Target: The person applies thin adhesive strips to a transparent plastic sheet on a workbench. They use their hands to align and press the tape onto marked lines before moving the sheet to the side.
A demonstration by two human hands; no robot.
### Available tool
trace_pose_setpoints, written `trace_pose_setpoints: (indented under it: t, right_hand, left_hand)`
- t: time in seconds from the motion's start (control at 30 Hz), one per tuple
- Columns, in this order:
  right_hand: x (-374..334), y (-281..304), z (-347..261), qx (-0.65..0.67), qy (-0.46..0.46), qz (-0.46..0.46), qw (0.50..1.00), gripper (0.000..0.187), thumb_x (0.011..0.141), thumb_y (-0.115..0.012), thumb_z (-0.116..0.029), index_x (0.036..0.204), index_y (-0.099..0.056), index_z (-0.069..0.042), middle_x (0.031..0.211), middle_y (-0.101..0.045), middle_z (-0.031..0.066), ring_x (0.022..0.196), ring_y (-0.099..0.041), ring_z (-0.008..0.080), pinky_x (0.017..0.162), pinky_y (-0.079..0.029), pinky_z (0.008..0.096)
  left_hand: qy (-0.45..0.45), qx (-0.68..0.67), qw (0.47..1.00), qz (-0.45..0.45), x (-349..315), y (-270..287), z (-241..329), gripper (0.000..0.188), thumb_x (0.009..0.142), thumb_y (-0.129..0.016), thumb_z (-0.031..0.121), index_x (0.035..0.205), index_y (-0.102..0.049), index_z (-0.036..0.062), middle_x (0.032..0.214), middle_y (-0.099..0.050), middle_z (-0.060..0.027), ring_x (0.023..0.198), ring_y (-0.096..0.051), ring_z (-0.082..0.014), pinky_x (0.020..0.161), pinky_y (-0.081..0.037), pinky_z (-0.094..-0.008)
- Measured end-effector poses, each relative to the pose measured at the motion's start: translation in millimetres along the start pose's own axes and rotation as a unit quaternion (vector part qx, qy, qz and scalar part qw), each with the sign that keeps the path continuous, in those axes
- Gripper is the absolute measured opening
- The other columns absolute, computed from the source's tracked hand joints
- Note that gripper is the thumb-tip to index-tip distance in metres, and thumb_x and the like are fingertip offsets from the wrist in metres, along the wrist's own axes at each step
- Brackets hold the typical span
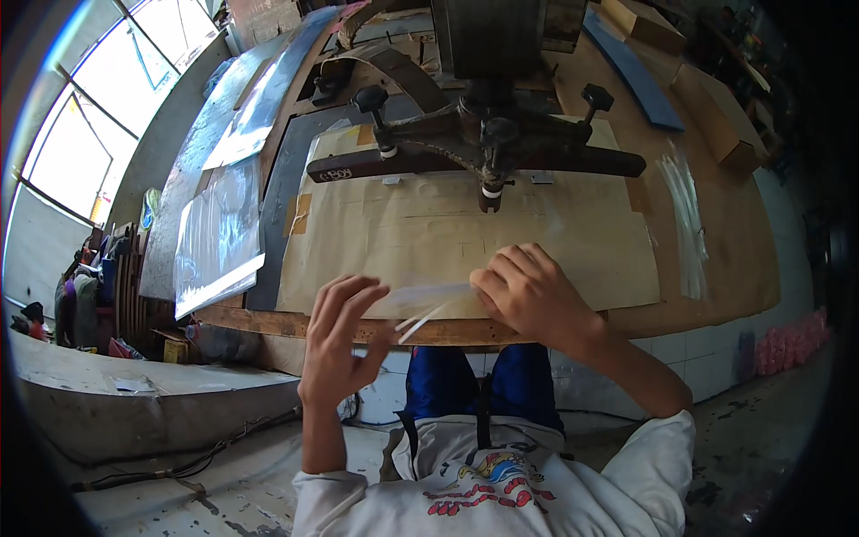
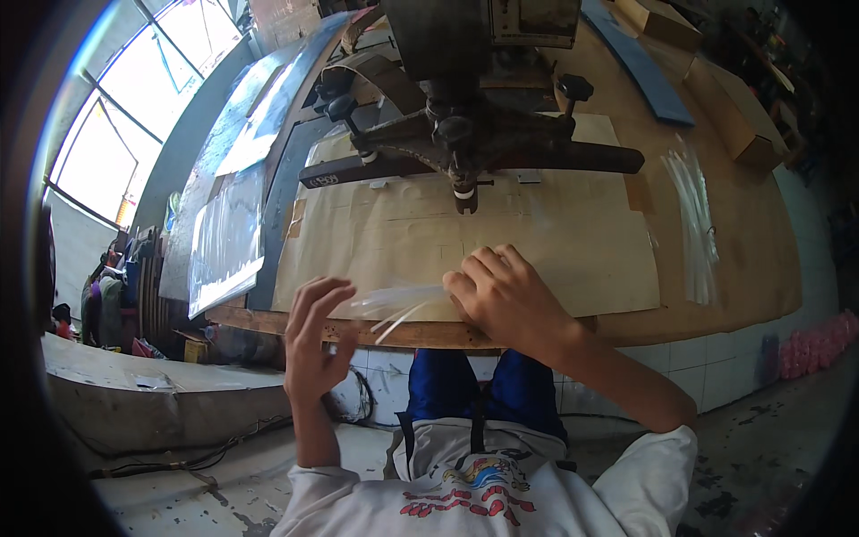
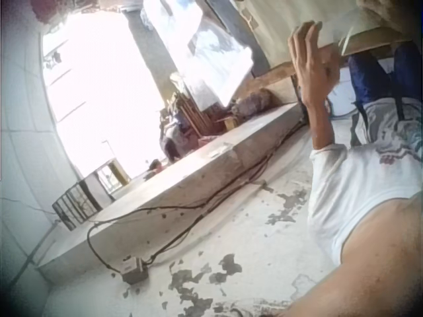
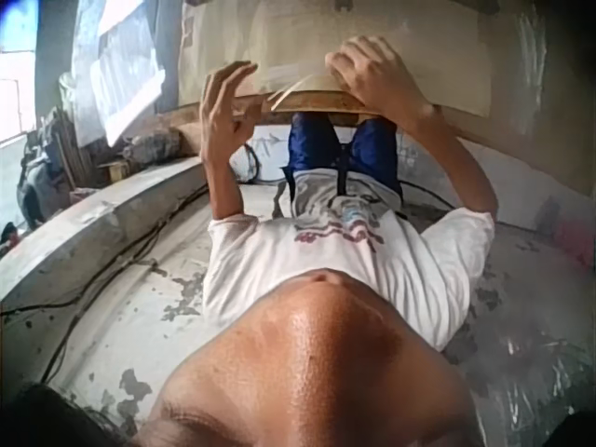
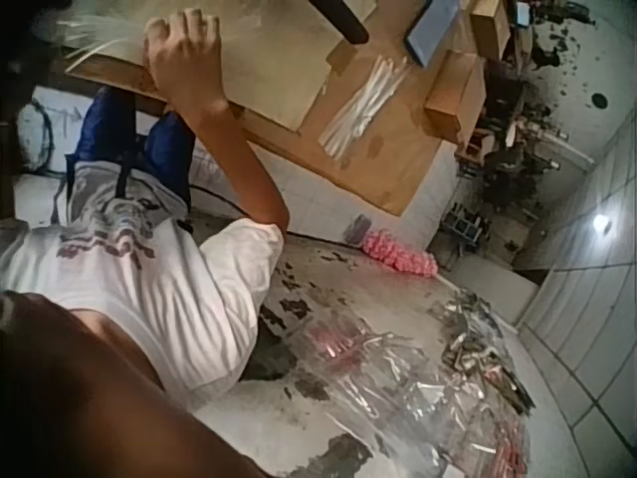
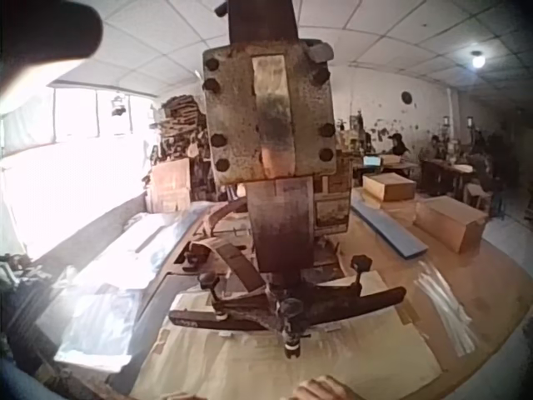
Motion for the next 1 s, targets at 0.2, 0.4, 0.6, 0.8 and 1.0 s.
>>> trace_pose_setpoints:
  t: [0.2, 0.4, 0.6, 0.8, 1.0]
  right_hand:
    - [-3.7, -1.6, 4.3, 0.01, -0.027, 0.038, 0.999, 0.034, 0.092, -0.071, -0.03, 0.115, -0.069, -0.005, 0.103, -0.067, 0.0079, 0.104, -0.064, 0.0235, 0.097, -0.048, 0.0406]
    - [-20.1, 10.4, 34.2, 0.06, -0.081, 0.009, 0.995, 0.038, 0.088, -0.077, -0.034, 0.117, -0.075, -0.011, 0.103, -0.068, 0.0038, 0.099, -0.064, 0.022, 0.093, -0.05, 0.0386]
    - [-16.6, -2.2, 30.4, 0.061, -0.092, 0.049, 0.993, 0.032, 0.087, -0.078, -0.029, 0.116, -0.078, -0.015, 0.102, -0.071, 0.0013, 0.092, -0.065, 0.0199, 0.085, -0.053, 0.037]
    - [-9.7, 2.3, 24.9, 0.007, -0.049, 0.11, 0.993, 0.031, 0.088, -0.078, -0.025, 0.117, -0.078, -0.013, 0.099, -0.073, -0.0005, 0.092, -0.066, 0.0173, 0.084, -0.052, 0.0352]
    - [-12.7, 18.0, 23.3, 0.022, -0.045, 0.116, 0.992, 0.026, 0.087, -0.08, -0.021, 0.111, -0.078, -0.012, 0.089, -0.071, -0.0003, 0.085, -0.066, 0.0174, 0.081, -0.051, 0.0355]
  left_hand:
    - [-0.125, 0.127, 0.965, -0.191, 21.8, -54.3, -3.6, 0.054, 0.091, -0.076, 0.027, 0.14, -0.062, 0.0102, 0.139, -0.063, -0.0099, 0.131, -0.058, -0.0316, 0.114, -0.043, -0.049]
    - [-0.111, 0.061, 0.979, -0.161, 41.3, -50.3, -39.1, 0.034, 0.085, -0.077, 0.008, 0.119, -0.075, 0.0093, 0.111, -0.072, -0.0056, 0.102, -0.066, -0.0285, 0.092, -0.054, -0.0428]
    - [-0.07, 0.084, 0.975, -0.192, 46.1, -49.8, -30.2, 0.062, 0.082, -0.083, 0.036, 0.139, -0.066, 0.0184, 0.137, -0.063, -0.0083, 0.132, -0.053, -0.0362, 0.115, -0.04, -0.0515]
    - [-0.071, 0.095, 0.973, -0.2, 32.3, -62.5, -34.6, 0.057, 0.086, -0.081, 0.038, 0.14, -0.066, 0.0262, 0.14, -0.061, -0.0067, 0.14, -0.048, -0.0367, 0.122, -0.031, -0.0567]
    - [-0.084, 0.108, 0.978, -0.156, 34.6, -60.8, -19.9, 0.051, 0.085, -0.082, 0.035, 0.133, -0.072, 0.0233, 0.143, -0.061, -0.006, 0.142, -0.047, -0.0341, 0.124, -0.026, -0.0556]
Point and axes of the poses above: each hand's wrist, its own x-axis towards the middle knuckle, its own y-axis out of the back of the hand, z = x × y, the point moved 3 cm from there along x, towards the middle knuckle
